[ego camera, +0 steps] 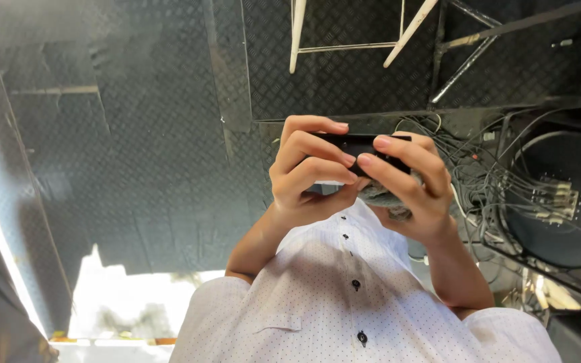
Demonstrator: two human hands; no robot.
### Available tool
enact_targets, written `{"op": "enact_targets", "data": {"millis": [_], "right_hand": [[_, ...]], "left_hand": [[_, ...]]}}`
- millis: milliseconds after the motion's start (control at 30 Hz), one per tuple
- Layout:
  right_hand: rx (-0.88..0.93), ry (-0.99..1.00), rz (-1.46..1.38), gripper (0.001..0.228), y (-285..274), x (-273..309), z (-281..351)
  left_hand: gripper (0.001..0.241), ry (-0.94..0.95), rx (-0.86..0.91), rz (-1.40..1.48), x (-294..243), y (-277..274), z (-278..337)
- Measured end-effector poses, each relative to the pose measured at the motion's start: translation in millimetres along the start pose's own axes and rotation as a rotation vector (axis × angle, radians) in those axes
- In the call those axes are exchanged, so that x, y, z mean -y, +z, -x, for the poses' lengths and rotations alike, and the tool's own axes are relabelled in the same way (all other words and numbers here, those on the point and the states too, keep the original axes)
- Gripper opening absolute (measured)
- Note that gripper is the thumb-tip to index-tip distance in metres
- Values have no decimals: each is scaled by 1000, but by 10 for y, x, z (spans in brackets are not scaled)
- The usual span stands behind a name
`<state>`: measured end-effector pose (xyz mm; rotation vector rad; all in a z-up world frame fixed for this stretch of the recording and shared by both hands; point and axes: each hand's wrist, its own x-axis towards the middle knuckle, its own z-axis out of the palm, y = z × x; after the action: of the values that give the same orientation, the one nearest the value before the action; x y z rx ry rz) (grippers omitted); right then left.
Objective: Cleaning a Marshall amplifier and a direct box with a cloth.
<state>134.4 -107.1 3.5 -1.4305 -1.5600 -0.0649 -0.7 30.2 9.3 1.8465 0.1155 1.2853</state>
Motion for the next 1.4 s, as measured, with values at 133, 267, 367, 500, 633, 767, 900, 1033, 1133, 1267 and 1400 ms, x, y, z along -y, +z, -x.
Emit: {"op": "enact_targets", "data": {"millis": [133, 267, 367, 500, 633, 767, 900, 1033, 1133, 1267, 1400], "right_hand": [[-52, 83, 55, 41, 34, -67, -203], [-100, 211, 120, 42, -30, -178, -557], [-103, 284, 172, 44, -88, -397, -792], [-87, 378, 129, 46, -71, -875, -1085], [-43, 428, 67, 47, -11, -1592, -1500], [42, 547, -47, 51, -1, -2309, -1893], [136, 757, -125, 52, -69, -2710, -2164], [191, 804, -109, 52, -130, -2866, -2396], [251, 799, -45, 51, -152, -2920, -2613], [327, 634, 292, 43, -141, -2937, -2774], [263, 636, 236, 35, -111, -2935, -2541]], "left_hand": [[30, -32, 101, 42, 153, -69, -337], [28, -81, 137, 69, 383, 19, -675], [27, -98, 156, 72, 629, 119, -952], [27, -161, 211, 0, 1093, 273, -1251], [27, -263, 209, -37, 1740, 463, -1578], [25, -467, 170, -61, 2300, 694, -1946], [20, -861, 274, -32, 2605, 828, -2308], [21, -749, 315, -133, 2705, 896, -2436], [23, -777, 294, -119, 2756, 922, -2495], [26, -789, 295, -174, 2782, 968, -2551], [31, -670, 315, -271, 2699, 981, -2587]]}}
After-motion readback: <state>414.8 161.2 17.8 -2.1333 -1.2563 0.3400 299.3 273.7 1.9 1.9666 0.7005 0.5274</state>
